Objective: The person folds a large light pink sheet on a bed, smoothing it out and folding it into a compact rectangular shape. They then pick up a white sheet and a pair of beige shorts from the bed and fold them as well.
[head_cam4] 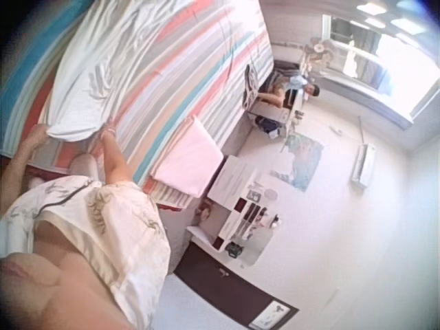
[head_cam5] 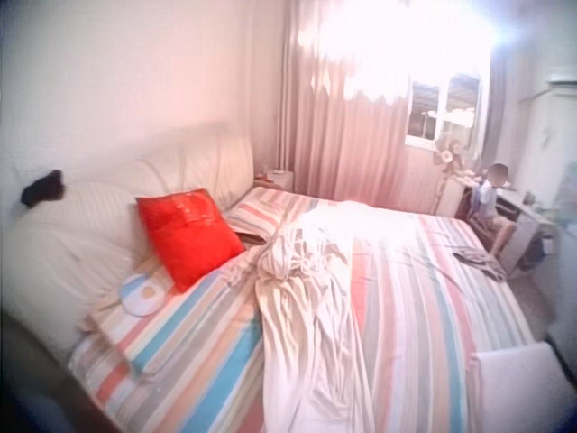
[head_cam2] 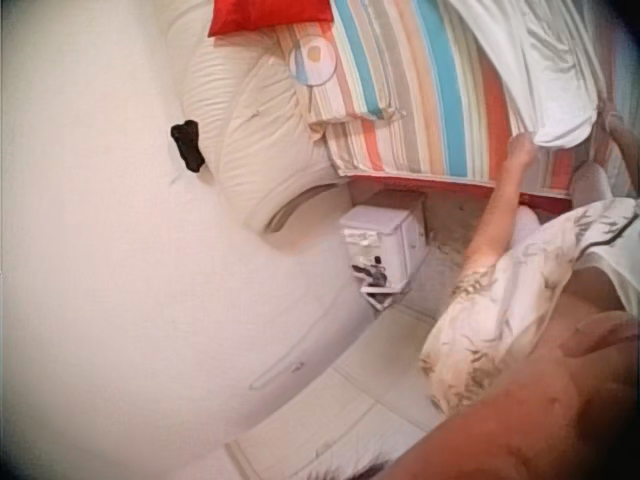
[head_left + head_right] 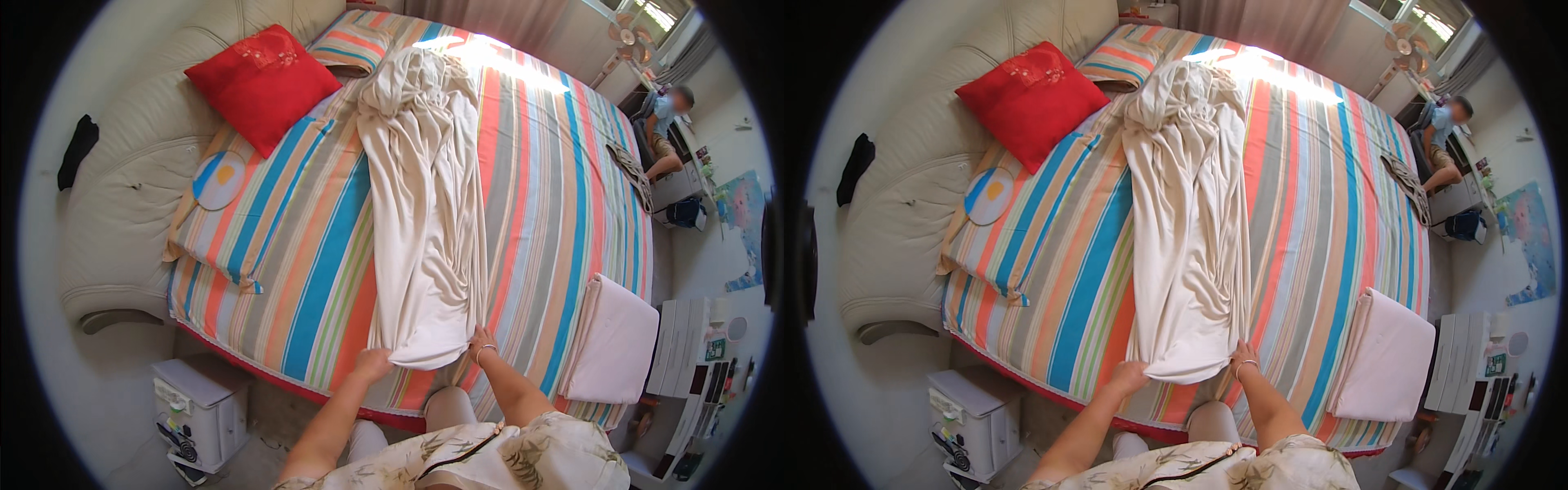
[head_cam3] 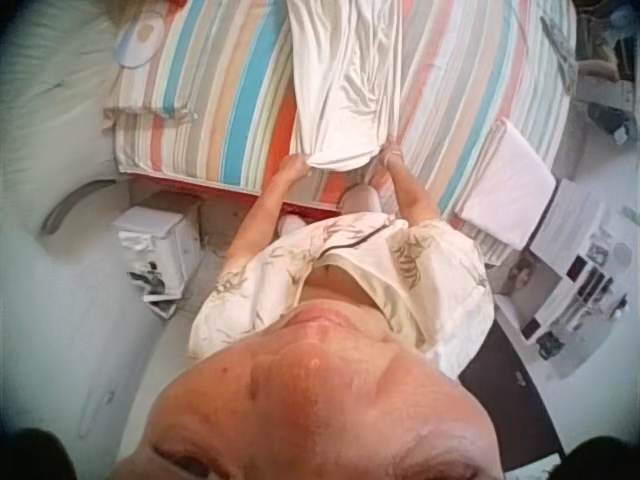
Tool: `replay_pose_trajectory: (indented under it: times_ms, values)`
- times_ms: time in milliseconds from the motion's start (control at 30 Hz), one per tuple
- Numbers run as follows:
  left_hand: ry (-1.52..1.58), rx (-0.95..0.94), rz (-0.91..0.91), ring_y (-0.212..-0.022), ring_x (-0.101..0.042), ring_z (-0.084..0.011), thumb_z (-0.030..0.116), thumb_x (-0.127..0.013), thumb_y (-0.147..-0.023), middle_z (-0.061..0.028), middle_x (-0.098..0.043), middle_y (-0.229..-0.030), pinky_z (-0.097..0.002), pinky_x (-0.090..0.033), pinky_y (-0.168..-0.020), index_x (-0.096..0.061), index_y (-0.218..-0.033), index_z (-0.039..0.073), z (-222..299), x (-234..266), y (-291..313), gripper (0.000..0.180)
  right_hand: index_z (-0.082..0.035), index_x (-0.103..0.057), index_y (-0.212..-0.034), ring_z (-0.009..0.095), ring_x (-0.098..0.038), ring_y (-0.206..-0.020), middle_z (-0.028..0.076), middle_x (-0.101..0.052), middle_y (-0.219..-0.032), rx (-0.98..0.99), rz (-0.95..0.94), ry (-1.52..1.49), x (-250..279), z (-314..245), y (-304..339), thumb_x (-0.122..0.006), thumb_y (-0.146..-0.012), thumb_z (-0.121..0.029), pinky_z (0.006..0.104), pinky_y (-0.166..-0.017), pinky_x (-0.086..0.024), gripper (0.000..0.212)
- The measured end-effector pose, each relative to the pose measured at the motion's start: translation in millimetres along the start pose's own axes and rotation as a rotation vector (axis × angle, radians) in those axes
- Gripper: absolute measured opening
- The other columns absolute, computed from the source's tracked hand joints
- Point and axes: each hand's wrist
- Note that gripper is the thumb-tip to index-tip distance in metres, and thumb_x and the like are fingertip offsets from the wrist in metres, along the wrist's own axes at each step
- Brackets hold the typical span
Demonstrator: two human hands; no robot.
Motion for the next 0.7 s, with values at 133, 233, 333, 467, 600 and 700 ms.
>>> replay_pose_trajectory:
  times_ms: [133, 233, 333, 467, 600, 700]
  values:
    - [0.134, 0.034, -0.068, -0.092, -0.06, -0.0322, 0.036, -0.058, -0.074, -0.0179, -0.063, -0.094, -0.0423, -0.047, -0.078, -0.066, -0.094, 0.012, 15, 7, 67, 0.032, -0.004, -0.058, -0.111, 0.034, -0.046, -0.114, 0.017, -0.058, -0.112, 0.025, 0.435, -0.674, -33, 20, 11, -0.048, -0.08, -0.016, 0.0386, -0.098, -0.035, 0.034]
    - [0.284, 0.088, 0.117, -0.089, -0.061, -0.0347, 0.027, -0.064, -0.069, -0.0193, -0.063, -0.094, -0.0424, -0.048, -0.078, -0.065, -0.095, 0.01, -46, 5, 88, 0.032, -0.002, -0.061, -0.1, 0.04, -0.055, -0.097, 0.024, -0.059, -0.102, -0.107, 0.265, -0.812, 38, -38, 40, -0.048, -0.081, -0.023, 0.0423, -0.084, -0.044, 0.032]
    - [0.246, 0.18, 0.155, -0.085, -0.062, -0.0335, 0.024, -0.071, -0.057, -0.019, -0.064, -0.091, -0.0411, -0.051, -0.071, -0.065, -0.095, 0.009, -73, 63, 104, 0.041, -0.004, -0.064, -0.098, 0.036, -0.056, -0.097, 0.022, -0.061, -0.099, -0.14, 0.265, -0.718, 103, -97, 92, -0.05, -0.082, -0.031, 0.0401, -0.083, -0.044, 0.035]
    - [0.196, 0.041, 0.386, -0.088, -0.06, -0.0353, 0.029, -0.058, -0.077, -0.0194, -0.062, -0.095, -0.0425, -0.048, -0.075, -0.062, -0.103, 0.012, -111, 95, 109, 0.032, -0.001, -0.062, -0.087, 0.035, -0.059, -0.084, 0.022, -0.061, -0.09, -0.104, 0.365, -0.694, 104, -144, 124, -0.051, -0.084, -0.027, 0.0417, -0.072, -0.045, 0.028]
    - [0.02, 0.0, 0.398, -0.089, -0.059, -0.0347, 0.02, -0.054, -0.077, -0.0164, -0.063, -0.094, -0.0421, -0.045, -0.078, -0.059, -0.111, 0.014, -93, 92, 134, 0.034, -0.001, -0.063, -0.084, 0.039, -0.056, -0.09, 0.023, -0.06, -0.092, -0.213, 0.307, -0.715, 85, -157, 185, -0.049, -0.084, -0.024, 0.0441, -0.076, -0.045, 0.027]
    - [-0.108, -0.133, 0.36, -0.087, -0.06, -0.0323, 0.014, -0.053, -0.075, -0.0144, -0.064, -0.092, -0.0417, -0.042, -0.077, -0.062, -0.106, 0.016, -75, 54, 152, 0.032, -0.005, -0.064, -0.093, 0.036, -0.058, -0.095, 0.02, -0.061, -0.097, -0.263, 0.043, -0.446, 36, -146, 246, -0.042, -0.087, -0.028, 0.0422, -0.079, -0.047, 0.032]
Point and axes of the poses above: each hand's wrist, its own y-axis away from the middle knuckle, its own x-axis out of the back of the hand, z = x × y
